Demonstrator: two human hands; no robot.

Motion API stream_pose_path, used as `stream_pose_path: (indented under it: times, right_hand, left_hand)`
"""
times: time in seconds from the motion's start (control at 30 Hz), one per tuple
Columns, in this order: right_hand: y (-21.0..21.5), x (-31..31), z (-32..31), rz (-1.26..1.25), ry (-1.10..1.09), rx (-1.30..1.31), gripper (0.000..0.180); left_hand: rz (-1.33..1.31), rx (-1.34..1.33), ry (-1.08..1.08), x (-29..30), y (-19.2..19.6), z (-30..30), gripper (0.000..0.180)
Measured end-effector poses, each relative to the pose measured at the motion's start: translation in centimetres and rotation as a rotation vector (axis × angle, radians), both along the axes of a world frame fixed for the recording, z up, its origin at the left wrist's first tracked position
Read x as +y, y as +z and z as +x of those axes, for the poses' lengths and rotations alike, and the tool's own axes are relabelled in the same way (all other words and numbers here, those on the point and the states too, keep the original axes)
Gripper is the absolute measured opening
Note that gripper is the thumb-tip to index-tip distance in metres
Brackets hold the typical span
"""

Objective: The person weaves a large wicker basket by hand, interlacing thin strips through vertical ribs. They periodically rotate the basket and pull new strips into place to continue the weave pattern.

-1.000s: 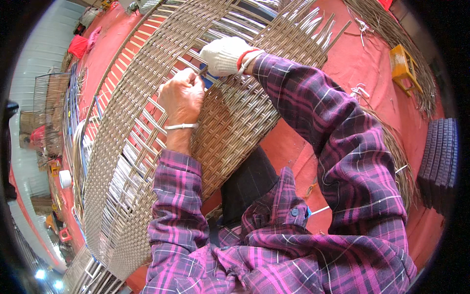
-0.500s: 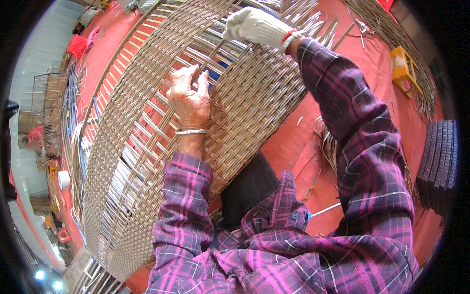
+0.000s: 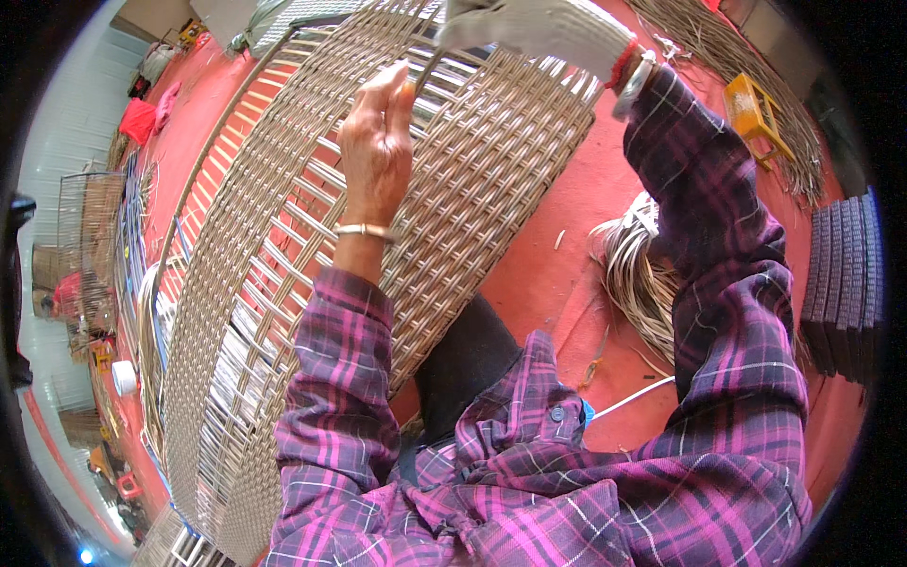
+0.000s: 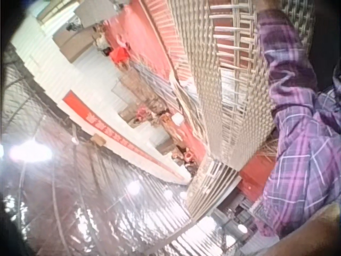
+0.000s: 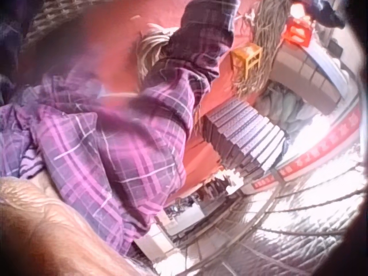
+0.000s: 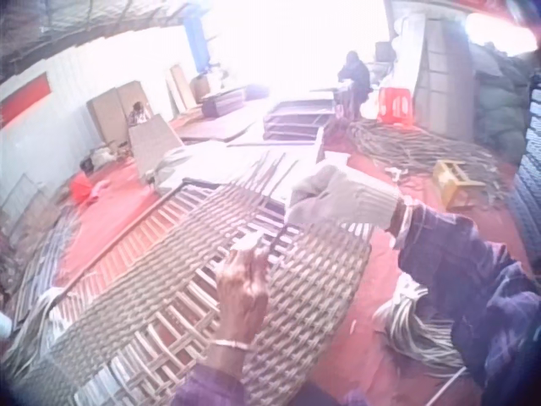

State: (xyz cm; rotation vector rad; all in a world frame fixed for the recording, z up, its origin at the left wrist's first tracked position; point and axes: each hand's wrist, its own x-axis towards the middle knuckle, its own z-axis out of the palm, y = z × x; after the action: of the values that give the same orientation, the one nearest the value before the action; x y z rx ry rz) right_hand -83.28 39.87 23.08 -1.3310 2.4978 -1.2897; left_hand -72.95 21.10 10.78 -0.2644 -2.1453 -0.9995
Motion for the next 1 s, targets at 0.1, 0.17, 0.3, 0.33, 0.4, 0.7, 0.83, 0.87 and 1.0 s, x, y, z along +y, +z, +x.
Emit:
stream_pose_path:
  times: [0.1,0.17,0.3,0.33,0.4,0.7,0.83,0.87,1.0]
  right_hand:
    - [-0.6,-0.6,1.0,-0.051,0.04,-0.09,0.019]
    - [-2.9,-1.3,1.2,-0.127,0.048,-0.241,0.019]
    - [-8.9,-4.6,0.9,-0.205,-0.035,-0.36,0.022]
    - [-10.0,-5.8,0.5,0.052,-0.045,-0.076,0.023]
    - [-11.5,-7.5,0.0,0.516,-0.153,0.128,0.03]
    - [-12.3,-8.2,-1.4,0.591,-0.01,0.104,0.03]
    - [-11.7,-7.4,-1.9,0.426,0.208,-0.006,0.037]
    - [-11.6,-7.2,-2.2,0.464,0.226,-0.004,0.036]
    - [-11.4,-6.6,-3.1,0.343,0.161,-0.356,0.025]
  left_hand:
    - [0.353,-0.2,-0.341,0.7,1.5,-1.0,0.019]
    - [0.301,-0.178,-0.202,-0.2,1.5,-0.2,0.014]
    - [0.522,-0.424,0.092,-3.1,-0.2,2.0,0.011]
    - [0.42,-0.37,0.123,-3.5,-0.6,2.1,0.01]
    - [0.257,-0.365,0.209,-4.1,-1.1,2.1,0.009]
    - [-0.449,-0.359,0.289,-3.1,-0.8,-0.2,0.017]
    - [-0.222,-0.408,0.295,-2.2,-2.5,-1.4,0.018]
    - [-0.056,-0.481,0.304,-2.4,-2.9,-1.5,0.018]
    - [0.11,-0.344,0.312,-2.3,-3.8,-1.1,0.021]
